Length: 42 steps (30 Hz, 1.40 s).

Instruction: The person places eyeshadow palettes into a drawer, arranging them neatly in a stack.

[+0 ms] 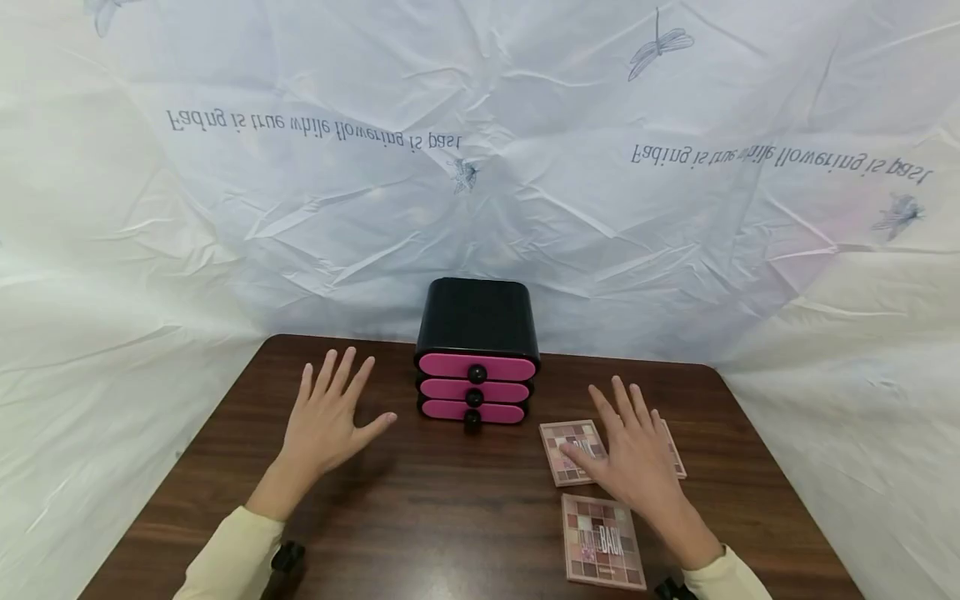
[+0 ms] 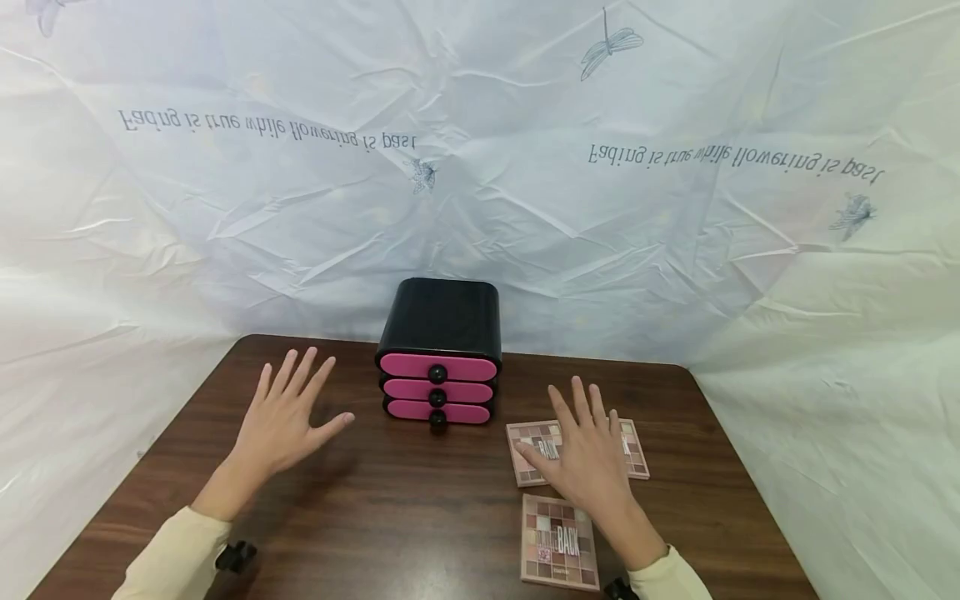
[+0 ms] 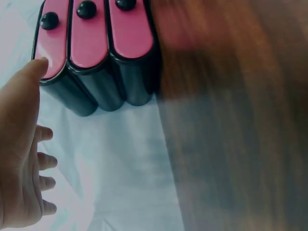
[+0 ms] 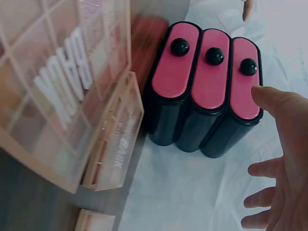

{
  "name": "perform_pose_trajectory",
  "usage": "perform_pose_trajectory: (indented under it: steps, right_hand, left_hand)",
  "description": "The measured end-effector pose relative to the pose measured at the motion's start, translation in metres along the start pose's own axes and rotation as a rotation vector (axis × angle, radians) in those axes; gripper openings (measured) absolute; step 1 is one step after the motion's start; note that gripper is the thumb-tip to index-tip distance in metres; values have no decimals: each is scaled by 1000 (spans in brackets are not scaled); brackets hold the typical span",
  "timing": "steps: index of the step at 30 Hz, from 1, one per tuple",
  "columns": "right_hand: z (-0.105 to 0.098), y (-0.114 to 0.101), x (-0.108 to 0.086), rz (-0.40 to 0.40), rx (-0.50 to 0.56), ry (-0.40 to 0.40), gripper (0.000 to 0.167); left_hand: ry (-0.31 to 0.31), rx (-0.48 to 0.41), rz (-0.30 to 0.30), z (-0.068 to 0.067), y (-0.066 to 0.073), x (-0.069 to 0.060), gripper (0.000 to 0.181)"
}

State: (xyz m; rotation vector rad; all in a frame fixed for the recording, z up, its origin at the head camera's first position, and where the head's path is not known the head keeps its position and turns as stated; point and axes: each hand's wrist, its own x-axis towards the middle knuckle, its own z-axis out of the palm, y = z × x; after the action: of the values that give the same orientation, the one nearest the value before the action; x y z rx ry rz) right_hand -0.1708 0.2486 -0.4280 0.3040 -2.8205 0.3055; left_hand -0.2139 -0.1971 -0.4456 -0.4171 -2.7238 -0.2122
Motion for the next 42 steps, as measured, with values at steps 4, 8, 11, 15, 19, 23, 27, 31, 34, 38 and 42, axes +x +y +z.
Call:
perform_pose_trajectory:
  steps: [4,8,11,15,19,23,27,31,34,38,42]
  right_hand:
    - [-5,-5,4,-15,12,17,99]
    - [-8,-11,8,-34,13,29,97]
    - [-10,-17,10,-42,28,23,96]
    - [-11,-26,14,-44,73,15,96]
    - [-10,-35,17,-45,104,19,95]
    - [-10,-43,20,-40,134,9,93]
    - [-9,-50,24,-34,175,-20,93]
    - [-6,-58,30,-34,180,-20,92]
    - [-3,-64,34,-41,204,-3,88]
    - [3,-72,41,-56,266,30,78]
    - [9,-82,49,-60,319,63,67]
  left_hand:
    - [28,-21,41,-6,2,10,94]
    - [24,-52,59,-12,4,23,91]
    - [19,-70,71,-17,6,33,90]
    - [24,-88,105,-22,8,46,87]
    - [5,-134,133,-26,10,57,84]
    - [-36,-236,162,-27,11,69,80]
    - [-81,-315,201,-27,9,80,76]
    - [-97,-352,223,-27,9,90,74]
    - [-87,-375,236,-25,9,96,72]
    - [-77,-411,259,-19,9,103,68]
    - [-68,-449,287,-12,8,107,64]
